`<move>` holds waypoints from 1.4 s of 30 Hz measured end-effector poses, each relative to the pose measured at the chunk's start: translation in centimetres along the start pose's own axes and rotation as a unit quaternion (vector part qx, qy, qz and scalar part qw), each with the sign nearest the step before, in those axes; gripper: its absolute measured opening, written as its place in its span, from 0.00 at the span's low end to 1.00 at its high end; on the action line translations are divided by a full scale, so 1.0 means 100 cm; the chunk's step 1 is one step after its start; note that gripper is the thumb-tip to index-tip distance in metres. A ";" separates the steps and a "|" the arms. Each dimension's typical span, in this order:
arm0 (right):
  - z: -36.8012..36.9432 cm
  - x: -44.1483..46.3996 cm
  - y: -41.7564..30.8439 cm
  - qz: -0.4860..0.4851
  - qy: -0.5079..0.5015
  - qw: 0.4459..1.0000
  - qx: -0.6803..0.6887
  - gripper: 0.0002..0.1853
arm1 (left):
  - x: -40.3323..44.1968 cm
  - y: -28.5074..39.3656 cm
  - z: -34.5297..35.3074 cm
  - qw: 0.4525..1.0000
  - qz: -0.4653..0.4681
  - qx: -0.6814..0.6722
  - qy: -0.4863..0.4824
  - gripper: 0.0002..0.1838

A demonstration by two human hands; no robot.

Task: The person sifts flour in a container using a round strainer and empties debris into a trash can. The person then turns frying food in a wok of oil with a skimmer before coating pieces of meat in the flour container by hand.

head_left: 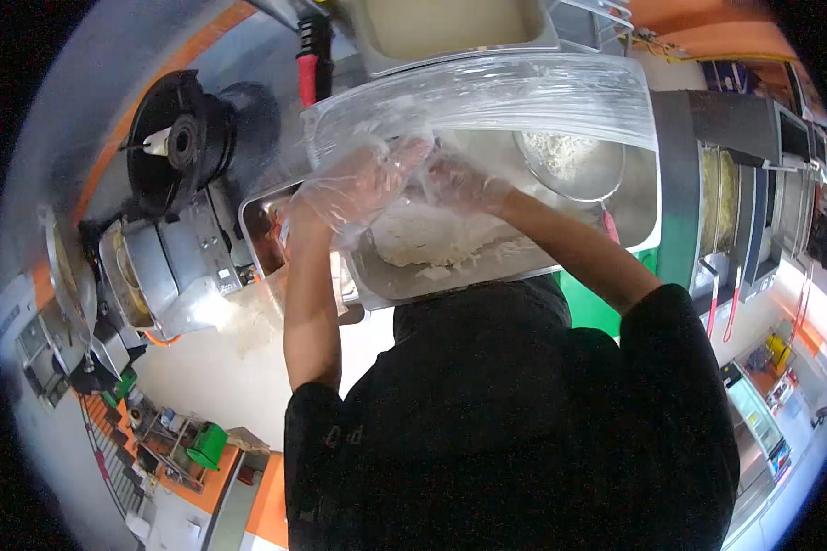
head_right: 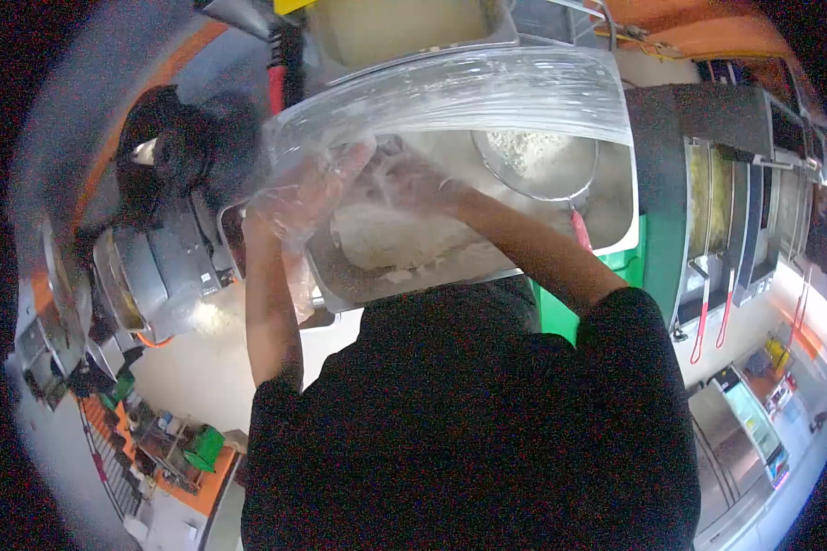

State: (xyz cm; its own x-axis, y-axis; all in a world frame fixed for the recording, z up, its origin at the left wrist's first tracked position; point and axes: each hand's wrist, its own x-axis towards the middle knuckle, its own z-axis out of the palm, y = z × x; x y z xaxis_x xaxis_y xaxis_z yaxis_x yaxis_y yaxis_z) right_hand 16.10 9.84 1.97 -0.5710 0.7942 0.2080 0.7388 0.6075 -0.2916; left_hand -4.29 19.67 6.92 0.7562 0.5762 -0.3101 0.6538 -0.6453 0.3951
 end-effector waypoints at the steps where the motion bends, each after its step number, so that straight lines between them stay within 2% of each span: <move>1: 0.002 0.008 0.002 0.041 -0.055 0.995 0.074 0.16 | -0.010 -0.005 0.005 0.999 -0.023 -0.016 0.025 0.29; 3: 0.006 0.024 -0.003 0.065 -0.086 0.980 0.167 0.18 | -0.021 -0.010 0.015 0.996 -0.054 -0.036 0.068 0.29; 7: 0.001 0.024 -0.047 0.021 0.002 0.966 0.258 0.22 | -0.026 -0.011 0.026 0.990 -0.079 -0.056 0.107 0.29; 10: 0.043 0.028 -0.018 0.032 0.049 0.911 0.409 0.18 | -0.029 -0.011 0.033 0.986 -0.094 -0.066 0.123 0.29; 12: 0.066 0.028 -0.018 0.054 0.029 0.895 0.441 0.15 | -0.033 -0.011 0.036 0.984 -0.103 -0.070 0.126 0.29; 14: 0.080 0.028 -0.029 0.072 -0.032 0.925 0.371 0.13 | -0.034 -0.012 0.037 0.984 -0.104 -0.073 0.128 0.29; 16: 0.048 0.028 -0.021 0.028 -0.193 0.881 0.431 0.17 | -0.033 -0.012 0.038 0.983 -0.107 -0.076 0.130 0.29; 18: 0.032 0.019 -0.036 0.030 -0.208 0.856 0.473 0.19 | -0.031 -0.012 0.039 0.982 -0.106 -0.081 0.134 0.29; 19: 0.029 0.015 -0.055 0.053 -0.138 0.862 0.485 0.19 | -0.030 -0.013 0.039 0.982 -0.104 -0.083 0.135 0.29; 21: 0.032 0.003 -0.062 0.112 -0.072 0.856 0.499 0.21 | -0.030 -0.010 0.039 0.981 -0.102 -0.088 0.138 0.29; 25: 0.032 -0.052 -0.027 0.235 -0.075 0.824 0.510 0.29 | -0.029 -0.010 0.040 0.979 -0.100 -0.095 0.147 0.29; 27: 0.025 -0.057 -0.029 0.323 -0.099 0.799 0.497 0.31 | -0.028 -0.010 0.042 0.979 -0.095 -0.099 0.152 0.29; 29: -0.016 -0.044 -0.053 0.434 -0.150 0.758 0.463 0.31 | -0.027 -0.010 0.044 0.978 -0.095 -0.103 0.155 0.29; 32: -0.021 -0.021 -0.063 0.379 -0.252 0.821 0.345 0.29 | -0.030 -0.012 0.046 0.977 -0.094 -0.108 0.159 0.29; 34: -0.048 0.030 -0.072 0.391 -0.408 0.774 0.287 0.23 | -0.032 -0.012 0.048 0.976 -0.096 -0.113 0.160 0.29; 36: -0.035 0.033 -0.073 0.389 -0.396 0.762 0.334 0.21 | -0.033 -0.012 0.047 0.975 -0.093 -0.118 0.163 0.29; 42: 0.055 0.012 -0.096 0.361 -0.423 0.770 0.313 0.21 | -0.032 -0.014 0.047 0.973 -0.090 -0.129 0.168 0.29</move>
State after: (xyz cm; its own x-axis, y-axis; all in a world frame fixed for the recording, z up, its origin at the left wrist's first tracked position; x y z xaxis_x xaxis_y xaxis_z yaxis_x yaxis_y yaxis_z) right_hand 6.33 4.84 -0.13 -0.3159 0.4687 -0.8250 0.8073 -0.3241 -0.4932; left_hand -7.50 16.36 3.32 0.5499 0.8279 -0.1106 0.7134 -0.3967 0.5777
